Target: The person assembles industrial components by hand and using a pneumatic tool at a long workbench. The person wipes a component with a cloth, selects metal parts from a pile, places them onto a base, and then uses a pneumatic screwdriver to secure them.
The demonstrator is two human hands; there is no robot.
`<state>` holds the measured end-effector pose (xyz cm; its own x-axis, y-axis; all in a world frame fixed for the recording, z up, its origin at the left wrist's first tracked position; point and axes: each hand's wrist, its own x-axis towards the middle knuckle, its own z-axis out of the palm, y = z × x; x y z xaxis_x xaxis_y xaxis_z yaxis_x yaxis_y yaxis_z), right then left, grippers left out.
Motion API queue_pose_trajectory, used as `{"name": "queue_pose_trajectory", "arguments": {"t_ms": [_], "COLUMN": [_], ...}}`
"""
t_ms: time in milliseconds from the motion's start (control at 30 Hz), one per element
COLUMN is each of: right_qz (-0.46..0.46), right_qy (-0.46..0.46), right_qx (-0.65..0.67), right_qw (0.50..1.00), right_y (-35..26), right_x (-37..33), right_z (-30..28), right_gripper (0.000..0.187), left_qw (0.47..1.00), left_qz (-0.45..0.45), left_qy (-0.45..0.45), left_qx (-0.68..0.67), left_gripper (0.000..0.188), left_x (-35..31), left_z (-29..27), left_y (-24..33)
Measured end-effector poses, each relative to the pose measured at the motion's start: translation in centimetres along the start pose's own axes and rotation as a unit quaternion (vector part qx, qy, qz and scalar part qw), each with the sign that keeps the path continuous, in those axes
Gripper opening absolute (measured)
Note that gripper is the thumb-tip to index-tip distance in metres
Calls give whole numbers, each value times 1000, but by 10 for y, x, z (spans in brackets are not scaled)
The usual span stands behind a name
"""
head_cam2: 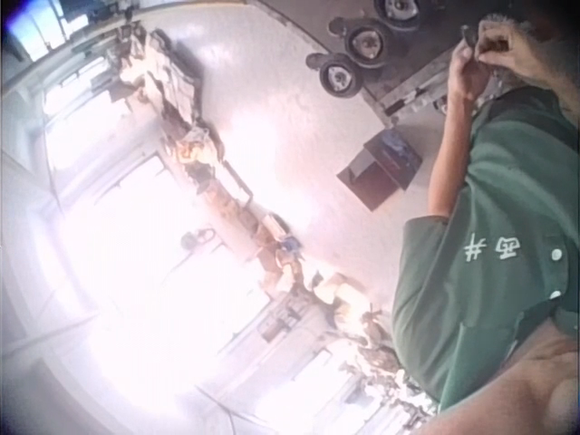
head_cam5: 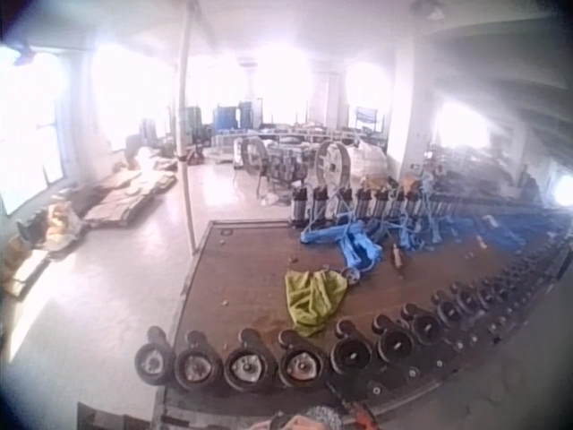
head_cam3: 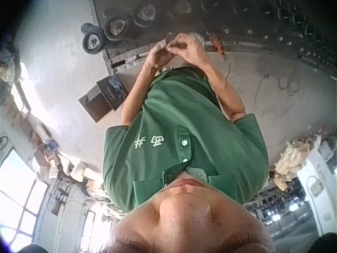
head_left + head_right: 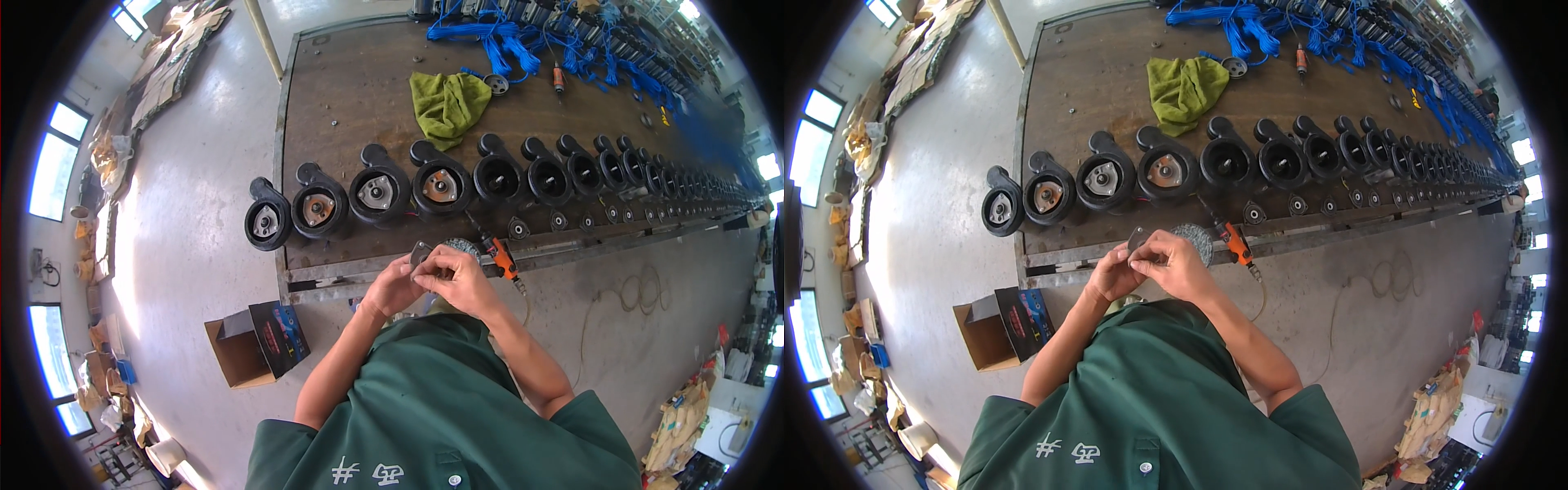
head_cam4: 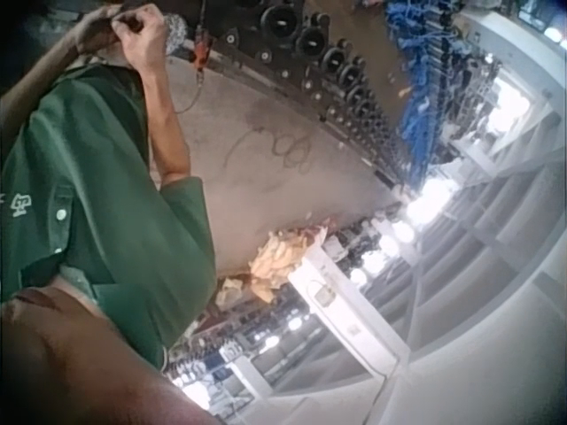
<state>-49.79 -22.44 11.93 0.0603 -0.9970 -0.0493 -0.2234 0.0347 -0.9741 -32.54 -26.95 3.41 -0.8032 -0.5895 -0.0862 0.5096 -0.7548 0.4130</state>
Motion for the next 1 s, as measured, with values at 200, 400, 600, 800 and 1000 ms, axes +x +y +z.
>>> {"name": "queue_pose_trajectory", "arguments": {"t_ms": [200, 400, 600, 800, 1000], "right_qz": [-82, -159, -165, -202, -156], "right_qy": [61, 50, 12, 69, 138], "right_qx": [-141, -252, -297, -361, -471], "right_qw": [985, 953, 941, 908, 857], "right_y": [-11, -8, -9, -3, 34], "right_x": [-1, -6, 0, 37, 90], "right_z": [-26, -68, -113, -147, -187], "right_gripper": [45, 56, 56, 57, 58], "left_qw": [1000, 997, 998, 996, 967], "left_qz": [3, -18, 2, -26, -94], "left_qy": [-2, -12, -45, -8, 190], "left_qx": [8, -69, -52, -82, 143], "left_gripper": [58, 55, 58, 50, 32], "left_x": [17, 41, 75, 104, 96], "left_z": [22, 8, 26, 41, 18], "left_y": [-2, -32, -50, -49, -56]}}
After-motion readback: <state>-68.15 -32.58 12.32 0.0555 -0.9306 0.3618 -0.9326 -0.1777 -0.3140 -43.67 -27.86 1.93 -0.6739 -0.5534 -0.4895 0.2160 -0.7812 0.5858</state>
